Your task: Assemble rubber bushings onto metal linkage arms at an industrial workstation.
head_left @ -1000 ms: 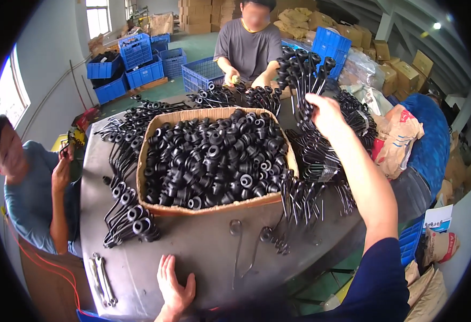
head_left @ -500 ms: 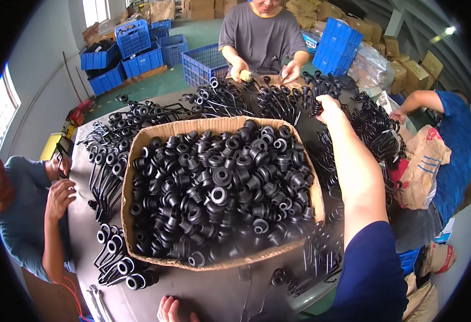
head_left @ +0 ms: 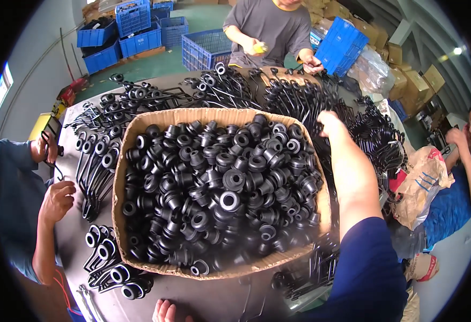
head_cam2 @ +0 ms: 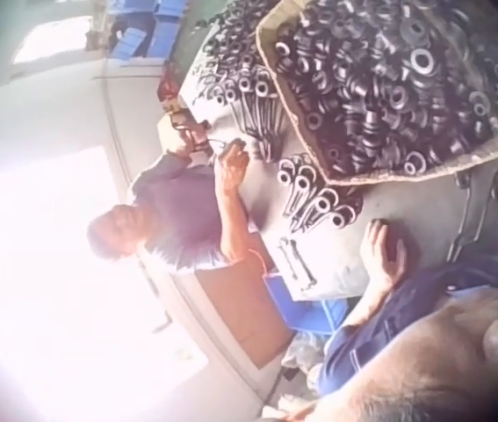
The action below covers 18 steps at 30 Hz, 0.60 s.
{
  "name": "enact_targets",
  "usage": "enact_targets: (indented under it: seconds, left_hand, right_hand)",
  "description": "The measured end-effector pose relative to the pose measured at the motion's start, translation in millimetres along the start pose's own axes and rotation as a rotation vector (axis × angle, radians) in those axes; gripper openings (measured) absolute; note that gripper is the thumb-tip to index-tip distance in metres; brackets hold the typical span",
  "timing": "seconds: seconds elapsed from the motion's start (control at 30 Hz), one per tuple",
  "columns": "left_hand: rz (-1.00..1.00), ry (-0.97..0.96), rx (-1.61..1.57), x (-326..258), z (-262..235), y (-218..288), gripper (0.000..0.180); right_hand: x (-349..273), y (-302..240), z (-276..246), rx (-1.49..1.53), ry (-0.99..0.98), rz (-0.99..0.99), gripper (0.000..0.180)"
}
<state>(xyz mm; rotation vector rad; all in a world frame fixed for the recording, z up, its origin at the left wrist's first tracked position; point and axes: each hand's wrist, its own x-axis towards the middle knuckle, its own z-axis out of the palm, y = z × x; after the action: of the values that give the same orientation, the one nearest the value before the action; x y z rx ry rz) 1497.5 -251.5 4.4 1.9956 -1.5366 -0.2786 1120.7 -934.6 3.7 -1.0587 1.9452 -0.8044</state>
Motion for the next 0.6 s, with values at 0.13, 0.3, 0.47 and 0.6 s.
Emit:
enact_targets:
  seconds: [0.13,0.3,0.47,0.6]
  left_hand:
    - [0.083,-0.002,-0.033,9.8,3.0,-3.3,0.054]
    - [0.102,0.042,0.014,5.2,-5.1,3.0,0.048]
    - [0.151,0.03,0.056,-11.3,15.4,-24.3,0.062]
    - [0.157,0.053,-0.029,-6.8,21.2,-17.8,0.057]
  right_hand:
    - [7.8,28.1,-25.0,-0.254,0.341,-0.077,0.031]
    - [-87.0,-42.1,-10.2,-0.451,0.421,-0.291,0.026]
    - [-178.4,-113.0,-43.1,-0.585,0.405,-0.709,0.036]
    - [-273.9,-98.5,-57.5,-0.373,0.1,-1.082,0.042]
